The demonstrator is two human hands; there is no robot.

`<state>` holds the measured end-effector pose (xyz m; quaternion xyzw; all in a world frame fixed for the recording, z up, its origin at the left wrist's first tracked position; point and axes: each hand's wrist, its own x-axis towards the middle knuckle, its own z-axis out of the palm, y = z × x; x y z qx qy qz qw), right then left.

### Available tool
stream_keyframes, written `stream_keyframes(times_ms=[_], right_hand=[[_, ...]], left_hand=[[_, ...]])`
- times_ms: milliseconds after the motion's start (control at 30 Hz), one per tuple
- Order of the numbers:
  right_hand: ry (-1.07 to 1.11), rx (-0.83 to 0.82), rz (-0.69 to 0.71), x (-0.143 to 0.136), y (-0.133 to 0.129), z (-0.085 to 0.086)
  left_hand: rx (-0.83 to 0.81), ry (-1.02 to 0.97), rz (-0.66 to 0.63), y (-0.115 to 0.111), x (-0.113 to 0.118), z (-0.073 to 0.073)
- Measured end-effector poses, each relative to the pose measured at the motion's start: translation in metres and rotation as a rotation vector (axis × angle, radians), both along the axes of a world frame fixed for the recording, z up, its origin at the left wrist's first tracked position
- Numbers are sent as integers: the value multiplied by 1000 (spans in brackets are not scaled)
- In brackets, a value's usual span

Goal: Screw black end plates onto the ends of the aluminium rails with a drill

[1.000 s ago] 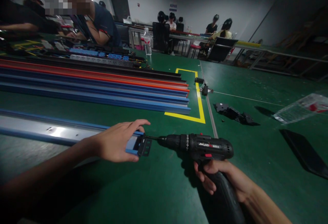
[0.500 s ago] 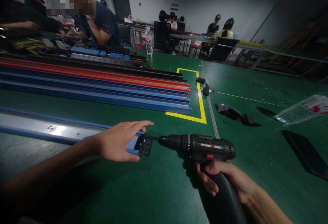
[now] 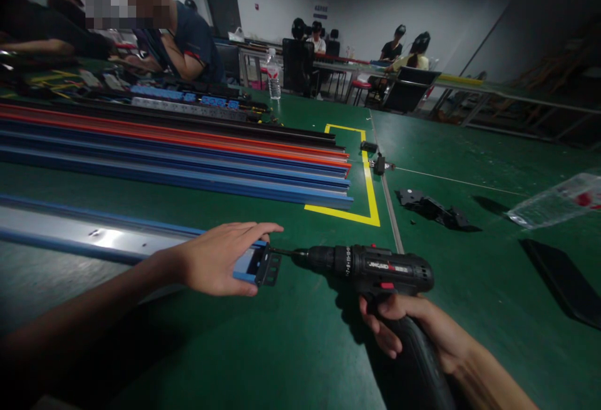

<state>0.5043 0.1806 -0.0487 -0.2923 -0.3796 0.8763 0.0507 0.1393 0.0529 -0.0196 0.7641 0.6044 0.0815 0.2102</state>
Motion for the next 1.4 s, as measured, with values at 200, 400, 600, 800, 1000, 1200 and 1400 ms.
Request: stream_keyframes(times_ms=[200, 400, 600, 800, 1000, 1200, 1400], right_hand=[[0, -12, 2, -1, 1, 1], [-5, 25, -6, 2, 3, -5], [-20, 26, -21, 3, 3, -6], [-12, 8, -24, 4, 2, -7], [-2, -14, -20, 3, 1, -4], [7, -16, -9, 2, 1, -3], [0, 0, -18, 1, 1, -3]], left_hand=[[-9, 9, 2, 1, 1, 1], [-41, 32, 12, 1, 2, 4], [-41, 15, 13, 0, 2, 5], [-48, 27, 12, 0, 2, 6], [-28, 38, -1, 1, 0, 4], [24, 95, 14, -1, 2, 2], [73, 274, 39, -3, 6, 5]])
